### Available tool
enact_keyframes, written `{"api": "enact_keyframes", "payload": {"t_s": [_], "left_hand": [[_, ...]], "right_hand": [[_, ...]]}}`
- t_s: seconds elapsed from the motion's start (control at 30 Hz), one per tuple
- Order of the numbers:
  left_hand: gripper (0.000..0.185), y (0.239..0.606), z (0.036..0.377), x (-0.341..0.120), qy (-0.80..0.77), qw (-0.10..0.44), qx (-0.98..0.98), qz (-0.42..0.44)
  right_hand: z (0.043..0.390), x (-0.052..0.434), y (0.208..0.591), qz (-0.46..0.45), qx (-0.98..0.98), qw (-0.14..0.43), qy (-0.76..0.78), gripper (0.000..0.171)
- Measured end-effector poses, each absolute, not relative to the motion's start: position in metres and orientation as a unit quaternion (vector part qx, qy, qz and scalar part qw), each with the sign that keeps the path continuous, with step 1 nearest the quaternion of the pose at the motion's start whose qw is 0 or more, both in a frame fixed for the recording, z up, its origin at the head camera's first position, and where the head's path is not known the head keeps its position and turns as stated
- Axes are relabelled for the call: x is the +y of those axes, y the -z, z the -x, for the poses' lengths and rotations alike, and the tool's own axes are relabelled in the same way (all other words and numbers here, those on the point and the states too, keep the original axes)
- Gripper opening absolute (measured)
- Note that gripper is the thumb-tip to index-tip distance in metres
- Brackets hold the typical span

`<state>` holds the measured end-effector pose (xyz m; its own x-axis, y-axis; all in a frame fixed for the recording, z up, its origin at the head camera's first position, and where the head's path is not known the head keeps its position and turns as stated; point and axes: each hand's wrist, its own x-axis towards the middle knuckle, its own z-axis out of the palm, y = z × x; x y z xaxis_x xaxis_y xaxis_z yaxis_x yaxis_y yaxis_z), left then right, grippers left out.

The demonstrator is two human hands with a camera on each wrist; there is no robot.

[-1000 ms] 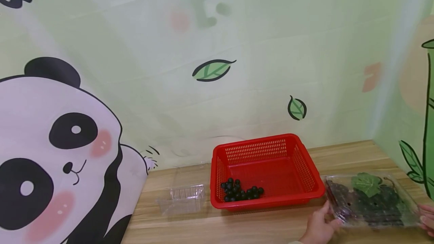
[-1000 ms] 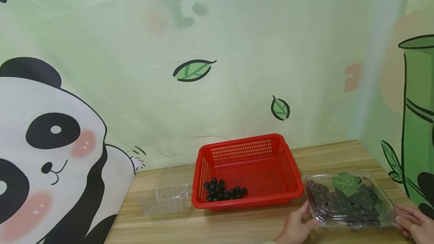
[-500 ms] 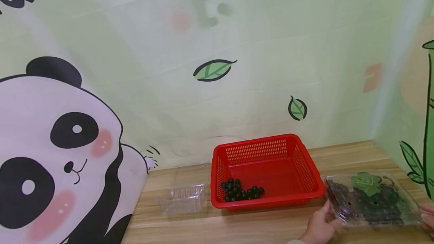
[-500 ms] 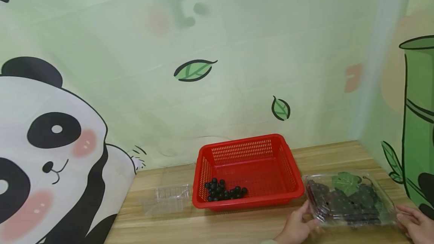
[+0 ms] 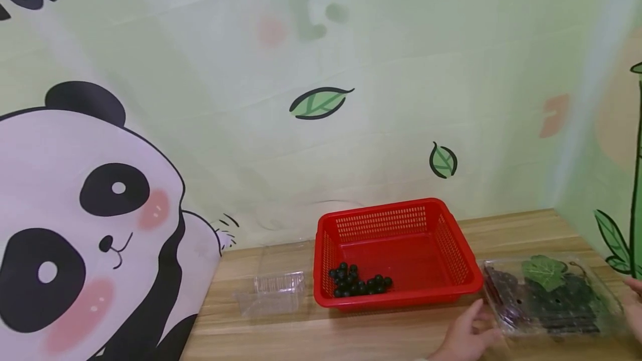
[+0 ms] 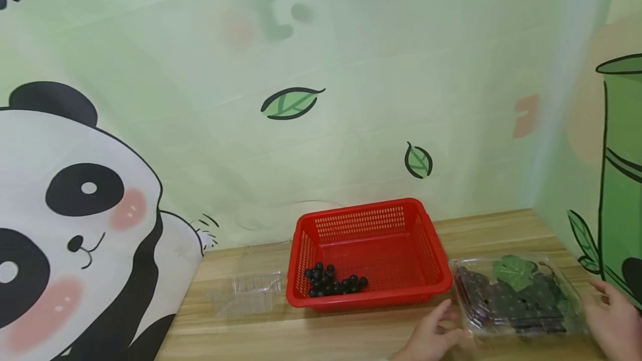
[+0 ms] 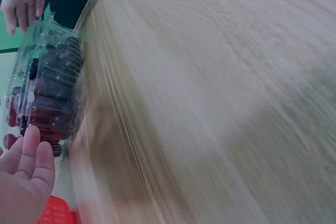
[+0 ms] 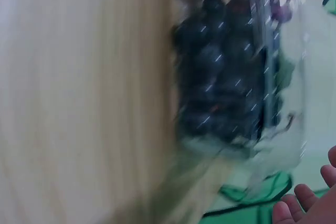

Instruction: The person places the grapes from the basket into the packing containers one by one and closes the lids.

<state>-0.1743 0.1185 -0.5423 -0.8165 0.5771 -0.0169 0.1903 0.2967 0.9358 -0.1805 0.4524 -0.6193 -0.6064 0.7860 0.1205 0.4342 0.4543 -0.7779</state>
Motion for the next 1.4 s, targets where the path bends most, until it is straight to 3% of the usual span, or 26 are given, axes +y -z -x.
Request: {"api": "enact_keyframes", "payload": {"t_s": [0.27,0.4,0.6,0.8,1.13,1.4], "left_hand": [[0.048,0.535,0.168,0.097,-0.577,0.229,0.759,-0.198],[0.046,0.53,0.168,0.084,-0.58,0.241,0.753,-0.194],[0.043,0.527,0.172,0.068,-0.607,0.262,0.731,-0.165],[0.043,0.529,0.173,0.057,-0.617,0.252,0.73,-0.153],[0.043,0.531,0.173,0.048,-0.623,0.218,0.736,-0.151],[0.042,0.53,0.173,0.039,-0.63,0.186,0.737,-0.157]], "right_hand": [[0.198,0.432,0.609,0.253,-0.881,0.136,-0.376,0.054],[0.199,0.407,0.587,0.188,-0.902,0.117,-0.37,0.058],[0.188,0.361,0.529,0.099,-0.917,0.115,-0.369,0.051],[0.185,0.321,0.489,0.019,-0.909,0.098,-0.404,0.051],[0.211,0.298,0.48,-0.029,-0.889,0.025,-0.456,0.055],[0.228,0.284,0.478,-0.038,-0.887,0.008,-0.461,0.056]]}}
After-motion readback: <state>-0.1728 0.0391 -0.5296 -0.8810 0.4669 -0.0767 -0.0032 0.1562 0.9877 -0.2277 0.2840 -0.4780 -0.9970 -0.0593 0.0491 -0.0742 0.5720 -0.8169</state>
